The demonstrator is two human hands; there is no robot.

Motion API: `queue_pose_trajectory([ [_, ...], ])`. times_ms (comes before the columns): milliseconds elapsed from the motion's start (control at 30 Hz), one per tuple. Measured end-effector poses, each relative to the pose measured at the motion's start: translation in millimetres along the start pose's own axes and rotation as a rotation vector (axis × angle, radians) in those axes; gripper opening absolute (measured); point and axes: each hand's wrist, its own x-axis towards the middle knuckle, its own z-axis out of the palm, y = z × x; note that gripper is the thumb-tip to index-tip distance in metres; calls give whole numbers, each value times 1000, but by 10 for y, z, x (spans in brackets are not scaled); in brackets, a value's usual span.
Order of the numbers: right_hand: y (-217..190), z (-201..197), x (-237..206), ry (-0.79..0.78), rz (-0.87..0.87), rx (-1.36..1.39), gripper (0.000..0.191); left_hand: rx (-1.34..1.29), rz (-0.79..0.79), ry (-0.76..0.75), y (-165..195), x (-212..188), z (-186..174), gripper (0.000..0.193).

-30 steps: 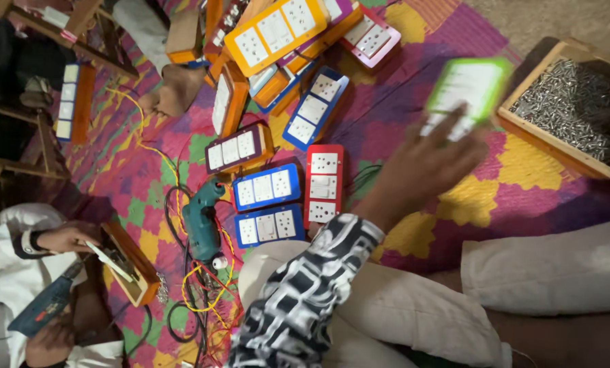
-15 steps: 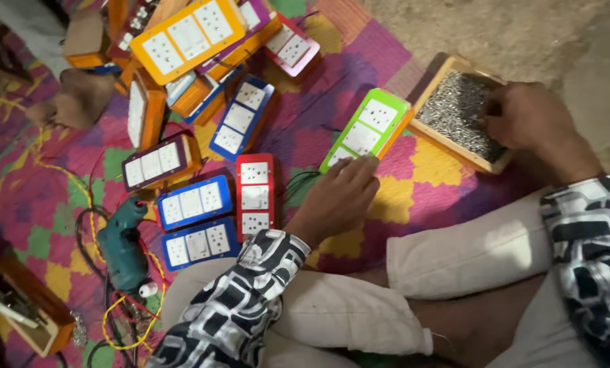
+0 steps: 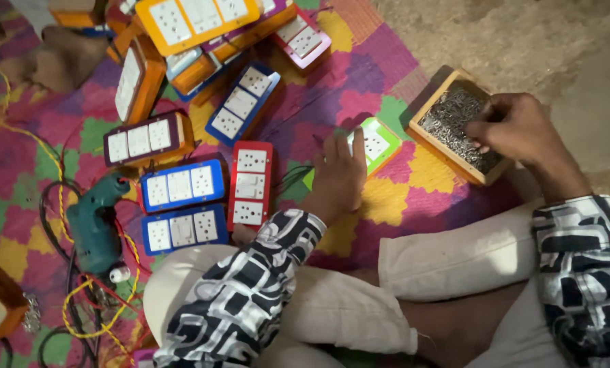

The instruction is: The person sits on a mat and assembles multiple colorful electrical socket units. They pick up sockets, insert wires, and secure them with screws using a screwdriver. The person works on several units in sequence, placing completed ones aside.

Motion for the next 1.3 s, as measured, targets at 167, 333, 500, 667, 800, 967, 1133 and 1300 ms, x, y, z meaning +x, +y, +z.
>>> queue_pose_trajectory([
  [167,-120,67,-132,-221,63,30,16,-87,230,-100,-155,-69,31,88],
  [333,-167,253,-258,-530,-179,162,16,-204,280,-138,-52,14,4,83],
  [500,-200,513,-353,-584,-62,116,16,-146,270,-148,100,65,-39,89],
  [667,-277,730,-474,-573,67,125,19,-134,272,-215,99,76,-72,87],
  [800,-369,837,-571,-464,36,6,18,-189,199,-302,108,109,-79,78],
  [967,-456,890,-648,-339,-81,-134,20,-242,174,-290,130,129,-177,93],
  [1133,-420,590,-559,-183,-99,-281,27,-10,-289,-610,66,131,-374,108],
  [1300,-214,560,-471,-304,20,-2,26,5,-380,-638,-21,77,-401,110],
])
